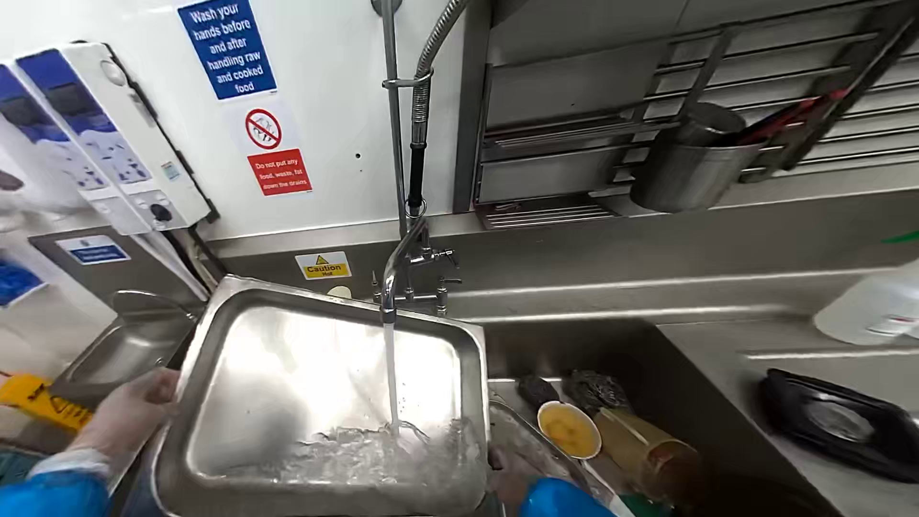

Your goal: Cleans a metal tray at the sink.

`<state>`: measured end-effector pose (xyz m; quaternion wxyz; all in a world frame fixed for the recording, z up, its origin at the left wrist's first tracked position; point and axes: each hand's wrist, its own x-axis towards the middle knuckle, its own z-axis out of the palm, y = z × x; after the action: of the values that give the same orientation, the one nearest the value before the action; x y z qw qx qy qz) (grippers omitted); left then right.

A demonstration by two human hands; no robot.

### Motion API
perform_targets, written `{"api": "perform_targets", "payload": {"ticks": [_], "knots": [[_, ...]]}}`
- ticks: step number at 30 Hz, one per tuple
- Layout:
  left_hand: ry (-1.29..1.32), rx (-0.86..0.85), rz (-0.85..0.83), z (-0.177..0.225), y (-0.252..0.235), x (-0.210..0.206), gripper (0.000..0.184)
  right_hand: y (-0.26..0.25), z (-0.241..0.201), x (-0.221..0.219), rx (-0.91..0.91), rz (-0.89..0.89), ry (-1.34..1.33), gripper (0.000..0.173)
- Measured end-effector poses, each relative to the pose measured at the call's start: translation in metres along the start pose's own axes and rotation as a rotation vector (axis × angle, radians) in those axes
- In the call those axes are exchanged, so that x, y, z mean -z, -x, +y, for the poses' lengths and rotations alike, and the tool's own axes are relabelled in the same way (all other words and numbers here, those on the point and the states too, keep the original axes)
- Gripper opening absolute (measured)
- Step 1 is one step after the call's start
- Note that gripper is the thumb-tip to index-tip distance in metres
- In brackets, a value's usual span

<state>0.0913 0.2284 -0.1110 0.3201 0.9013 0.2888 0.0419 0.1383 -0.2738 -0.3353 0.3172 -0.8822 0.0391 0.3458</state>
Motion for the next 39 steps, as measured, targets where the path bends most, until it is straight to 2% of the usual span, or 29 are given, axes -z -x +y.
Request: {"api": "perform_targets", "payload": {"ticks": [3, 4, 6, 8, 10, 14, 17, 20, 22, 26, 28, 30, 33, 36, 39], "knots": [[0.034, 0.064, -0.033, 0.008, 0.006, 0.031, 0.042, 0.029, -0.051, 0.005, 0.071, -0.228, 0.331, 0.051], [0.047, 0.087, -0.055, 0.005, 0.007, 0.034, 0.04, 0.029, -0.049, 0.006, 0.046, -0.238, 0.295, 0.052], [0.092, 0.121, -0.104, -0.008, 0.009, 0.029, 0.036, 0.009, -0.016, 0.005, 0.026, -0.175, 0.136, 0.054], [0.139, 0.176, -0.15, -0.024, 0.019, 0.011, 0.034, 0.006, 0.007, 0.014, 0.026, -0.179, 0.033, 0.057], [0.141, 0.191, -0.219, -0.035, 0.029, -0.024, 0.036, 0.01, 0.034, 0.031, -0.003, -0.112, -0.056, 0.054], [0.237, 0.092, -0.309, -0.035, 0.047, -0.082, 0.036, 0.025, 0.078, 0.078, -0.045, 0.017, 0.021, 0.053], [0.281, -0.047, -0.336, -0.016, 0.04, -0.112, 0.036, 0.028, 0.111, 0.1, -0.109, 0.102, 0.019, 0.054], [0.244, -0.13, -0.308, 0.009, 0.031, -0.152, 0.029, 0.015, 0.132, 0.109, -0.171, 0.413, -0.017, 0.062], [0.294, -0.169, -0.25, 0.031, 0.025, -0.172, 0.025, 0.002, 0.143, 0.114, -0.205, 0.584, -0.072, 0.061], [0.337, -0.205, -0.233, 0.063, 0.02, -0.179, 0.026, -0.029, 0.16, 0.125, -0.286, 0.631, -0.131, 0.057], [0.299, -0.258, -0.236, 0.064, 0.016, -0.171, 0.027, -0.029, 0.148, 0.123, -0.286, 0.58, -0.112, 0.057], [0.266, -0.278, -0.219, 0.06, 0.009, -0.16, 0.028, -0.031, 0.138, 0.117, -0.245, 0.454, -0.043, 0.057], [0.191, -0.151, -0.244, 0.054, 0.004, -0.124, 0.032, -0.039, 0.11, 0.101, -0.229, 0.22, 0.113, 0.052], [0.16, -0.022, -0.298, 0.037, 0.013, -0.086, 0.031, -0.021, 0.072, 0.092, -0.197, 0.007, 0.229, 0.045], [0.293, 0.041, -0.33, 0.001, 0.031, -0.058, 0.028, -0.005, 0.061, 0.078, -0.151, -0.128, 0.276, 0.039]]}}
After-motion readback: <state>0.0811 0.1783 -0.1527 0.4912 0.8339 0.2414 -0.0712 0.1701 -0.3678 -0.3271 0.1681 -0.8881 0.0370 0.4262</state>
